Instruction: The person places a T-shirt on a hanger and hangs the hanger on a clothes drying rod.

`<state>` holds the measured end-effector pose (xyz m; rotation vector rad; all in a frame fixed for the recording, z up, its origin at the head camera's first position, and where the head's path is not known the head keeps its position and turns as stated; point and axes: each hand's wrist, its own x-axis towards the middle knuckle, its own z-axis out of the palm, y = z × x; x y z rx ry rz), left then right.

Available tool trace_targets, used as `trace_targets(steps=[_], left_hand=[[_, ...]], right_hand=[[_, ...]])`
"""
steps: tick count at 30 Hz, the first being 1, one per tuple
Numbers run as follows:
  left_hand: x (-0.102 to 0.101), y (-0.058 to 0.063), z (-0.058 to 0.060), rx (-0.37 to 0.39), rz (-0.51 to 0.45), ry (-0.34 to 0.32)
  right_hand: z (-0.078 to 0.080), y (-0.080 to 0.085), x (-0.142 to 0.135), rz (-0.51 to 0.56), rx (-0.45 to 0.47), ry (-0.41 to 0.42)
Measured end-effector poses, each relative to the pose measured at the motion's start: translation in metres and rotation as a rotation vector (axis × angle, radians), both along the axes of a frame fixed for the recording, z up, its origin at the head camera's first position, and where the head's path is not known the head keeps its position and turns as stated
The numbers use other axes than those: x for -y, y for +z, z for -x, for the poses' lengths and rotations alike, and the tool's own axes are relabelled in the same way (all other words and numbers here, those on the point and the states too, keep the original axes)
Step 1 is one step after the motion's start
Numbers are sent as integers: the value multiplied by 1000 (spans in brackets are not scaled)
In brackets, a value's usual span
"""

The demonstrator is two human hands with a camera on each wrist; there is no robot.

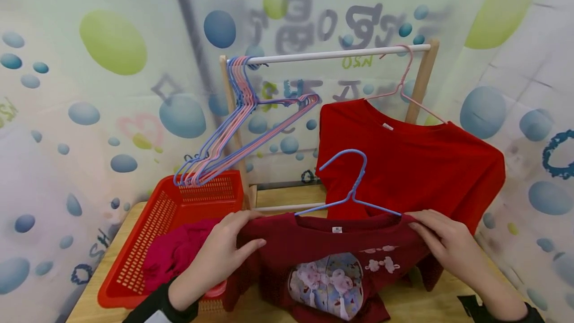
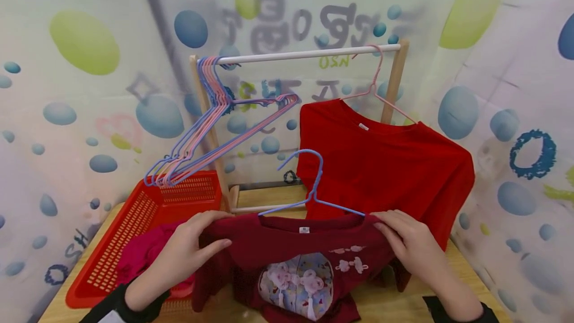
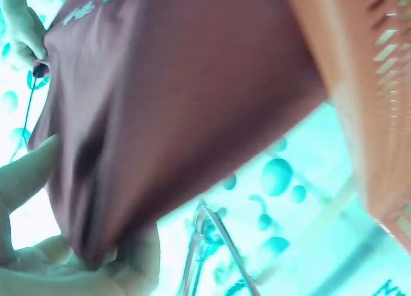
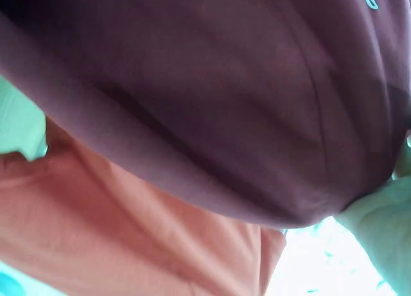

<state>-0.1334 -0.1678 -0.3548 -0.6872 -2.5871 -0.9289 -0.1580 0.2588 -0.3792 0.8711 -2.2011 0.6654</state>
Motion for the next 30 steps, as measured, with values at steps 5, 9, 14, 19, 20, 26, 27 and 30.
trace_targets(steps=[5, 9, 14, 19, 20, 26, 27, 30], left_hand=[[12, 0, -2, 85, -59, 20], [16, 1, -2, 90, -109, 98], [17, 1, -2, 97, -119, 171], [15, -3, -2, 45, -120, 134], [14, -3, -3, 26, -123, 129], [16, -5, -8, -131, -131, 130], [16, -4, -9, -149, -136, 136], [14, -3, -14, -169, -169, 165]], right_hand=[[1, 3, -17, 11, -18, -47], [2, 2, -27, 12, -9, -78], [1, -1, -30, 34, 13, -120], [-2, 2, -26, 22, 7, -162], [-4, 3, -25, 19, 9, -171], [-10, 9, -20, 6, -15, -189], [-10, 10, -20, 7, -21, -189], [-11, 11, -20, 7, -39, -198]])
